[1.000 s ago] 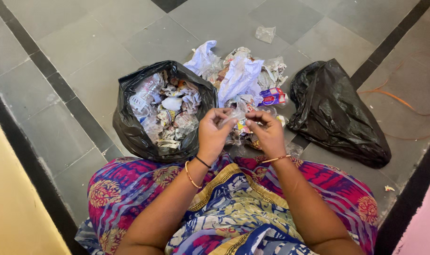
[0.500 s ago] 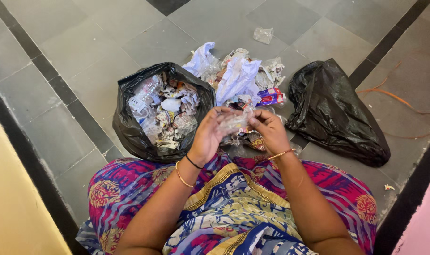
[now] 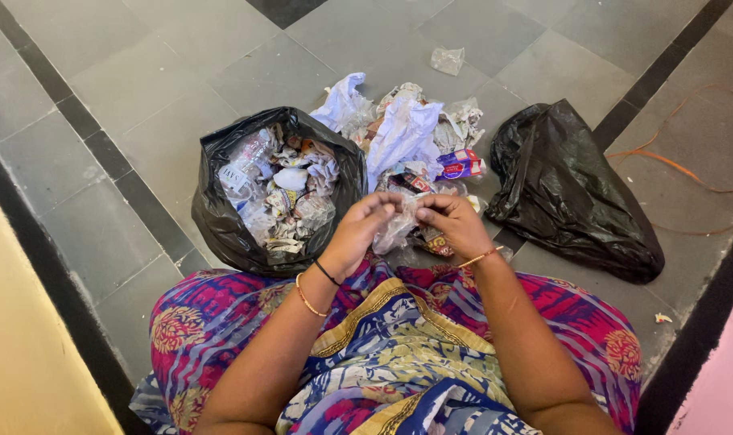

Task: The person sits on a tiled floor and sorts mixed waste from a black plastic bag by hand. They pick up items such as plastic wrappers, paper, and fabric scraps, separate them, and place them into piles or back into the bag.

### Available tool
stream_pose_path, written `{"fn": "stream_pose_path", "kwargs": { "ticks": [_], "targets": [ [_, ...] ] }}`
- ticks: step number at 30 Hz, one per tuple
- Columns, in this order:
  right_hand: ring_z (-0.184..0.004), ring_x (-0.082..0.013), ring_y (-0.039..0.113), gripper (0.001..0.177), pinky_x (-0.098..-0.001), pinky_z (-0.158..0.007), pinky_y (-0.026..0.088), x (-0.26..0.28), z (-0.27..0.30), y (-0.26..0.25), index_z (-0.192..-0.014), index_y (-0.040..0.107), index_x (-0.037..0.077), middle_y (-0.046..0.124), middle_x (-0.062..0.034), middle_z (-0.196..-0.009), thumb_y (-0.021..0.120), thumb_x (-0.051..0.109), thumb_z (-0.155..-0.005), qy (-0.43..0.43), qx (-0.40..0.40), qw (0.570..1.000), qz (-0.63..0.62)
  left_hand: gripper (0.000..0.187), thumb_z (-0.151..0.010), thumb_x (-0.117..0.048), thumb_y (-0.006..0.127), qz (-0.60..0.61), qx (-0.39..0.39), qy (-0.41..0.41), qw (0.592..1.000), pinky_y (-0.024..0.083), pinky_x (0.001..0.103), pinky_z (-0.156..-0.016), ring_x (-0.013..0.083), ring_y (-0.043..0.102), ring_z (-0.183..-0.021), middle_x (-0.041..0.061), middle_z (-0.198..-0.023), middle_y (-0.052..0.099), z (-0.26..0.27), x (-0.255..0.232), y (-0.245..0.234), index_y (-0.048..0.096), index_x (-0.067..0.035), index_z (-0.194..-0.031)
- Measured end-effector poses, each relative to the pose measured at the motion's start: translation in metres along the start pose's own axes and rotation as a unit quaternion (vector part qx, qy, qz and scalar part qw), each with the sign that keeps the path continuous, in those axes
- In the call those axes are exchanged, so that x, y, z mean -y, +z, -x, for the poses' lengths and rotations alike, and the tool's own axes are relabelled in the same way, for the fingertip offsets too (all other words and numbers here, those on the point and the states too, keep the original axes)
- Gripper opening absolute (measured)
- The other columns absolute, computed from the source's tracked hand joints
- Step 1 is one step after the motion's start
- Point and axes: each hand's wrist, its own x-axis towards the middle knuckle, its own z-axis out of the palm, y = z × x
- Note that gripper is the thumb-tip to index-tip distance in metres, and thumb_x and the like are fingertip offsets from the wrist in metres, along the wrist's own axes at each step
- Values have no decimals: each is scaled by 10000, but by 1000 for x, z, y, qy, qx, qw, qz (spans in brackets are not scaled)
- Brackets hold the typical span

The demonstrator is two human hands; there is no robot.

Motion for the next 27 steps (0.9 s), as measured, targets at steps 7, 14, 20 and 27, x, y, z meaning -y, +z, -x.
{"fn": "stream_pose_path", "kwargs": {
  "ticks": [7,14,20,27],
  "targets": [
    [-801,-71,589,134,-249,-735,496,-14,-2,-3,-1047,717,5,674,13,-879,663,122,-1008,2,24,1000,-4,149,-1040,-178,592,-94,30,-1,995,469,221,-783,48,564,-883,-28,-962,640,-5,19,-7,644,-43,-1073],
    [-885,-105,664,196,-275,-811,548,-21,-4,-6,-1132,670,-14,700,-32,-991,558,131,-1061,60,28,990,-124,131,-1057,-163,608,-133,39,36,990,432,219,-695,44,494,-784,-44,-866,554,-4,22,-1,620,-39,-1018],
    [-948,-133,693,280,-295,-852,552,-4,2,7,-1248,670,-26,725,-73,-1108,584,105,-1016,110,60,980,-152,127,-988,-121,675,-277,-73,143,947,477,243,-714,70,555,-790,-3,-843,626,2,8,7,649,0,-959],
    [-930,-140,668,261,-312,-859,549,4,6,16,-1245,658,-19,712,-67,-1114,615,124,-1031,112,115,963,-215,89,-999,-107,634,-192,-78,131,970,485,230,-726,42,564,-816,-26,-876,639,2,10,6,650,-22,-978]
  ]
}}
